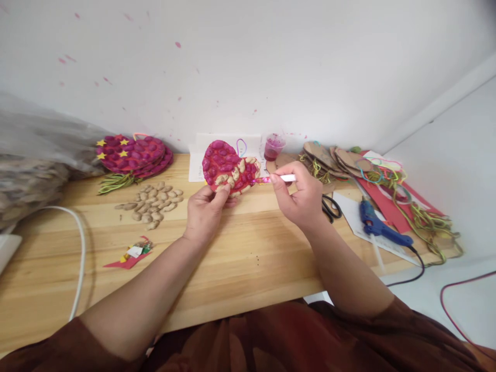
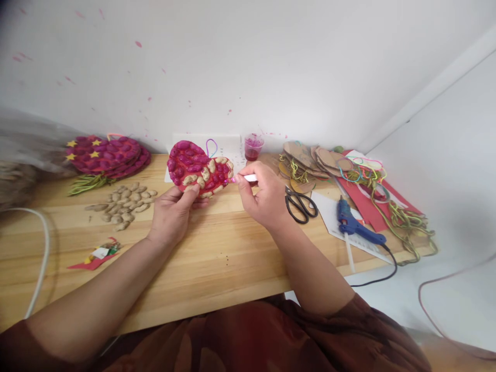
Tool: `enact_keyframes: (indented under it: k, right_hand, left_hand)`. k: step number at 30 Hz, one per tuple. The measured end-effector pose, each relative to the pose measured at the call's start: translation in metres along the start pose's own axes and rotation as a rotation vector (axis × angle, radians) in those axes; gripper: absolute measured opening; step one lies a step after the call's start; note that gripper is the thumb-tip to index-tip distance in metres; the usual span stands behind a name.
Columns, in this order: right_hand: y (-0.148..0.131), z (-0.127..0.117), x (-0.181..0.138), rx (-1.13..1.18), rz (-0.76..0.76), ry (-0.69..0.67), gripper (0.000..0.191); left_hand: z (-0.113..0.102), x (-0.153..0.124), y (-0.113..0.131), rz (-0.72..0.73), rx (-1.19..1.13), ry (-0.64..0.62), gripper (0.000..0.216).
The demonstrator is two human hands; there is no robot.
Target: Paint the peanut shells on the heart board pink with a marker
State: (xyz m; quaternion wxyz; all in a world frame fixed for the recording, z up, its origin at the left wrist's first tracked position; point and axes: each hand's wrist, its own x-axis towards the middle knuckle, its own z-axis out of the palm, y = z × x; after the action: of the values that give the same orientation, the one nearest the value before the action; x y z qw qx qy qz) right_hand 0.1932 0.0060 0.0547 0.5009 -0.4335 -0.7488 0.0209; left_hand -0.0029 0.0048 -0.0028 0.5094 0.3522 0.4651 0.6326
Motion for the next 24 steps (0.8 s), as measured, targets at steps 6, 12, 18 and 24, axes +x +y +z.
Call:
enact_keyframes:
  k: [6, 12, 18, 24]
  right_hand:
    - [0.0012, 0.0016, -0.0008, -0.014, 0.010, -0.025, 0.009]
    - [0.0001, 0.0006, -0.0004, -0.002, 0.007, -0.012, 0.008]
    - [0.0019, 0.0019, -0.0008, -0.019, 0.017, -0.042, 0.010]
    - [0.0036, -0.0021, 0.0018, -0.002, 0.053, 0.008, 0.012]
  left_hand:
    - [0.0000, 0.0004, -0.0005, -0.011, 0.014, 0.002, 0.031]
    - [-0.0002, 0.0007, -0.0011, -0.002, 0.000, -0.002, 0.029]
    - [-0.0016, 0.0012, -0.0028, -0.003, 0.019, -0.004, 0.031]
    - [-0.0006, 0.0013, -0.0010, -0.024, -0.002, -0.002, 0.030]
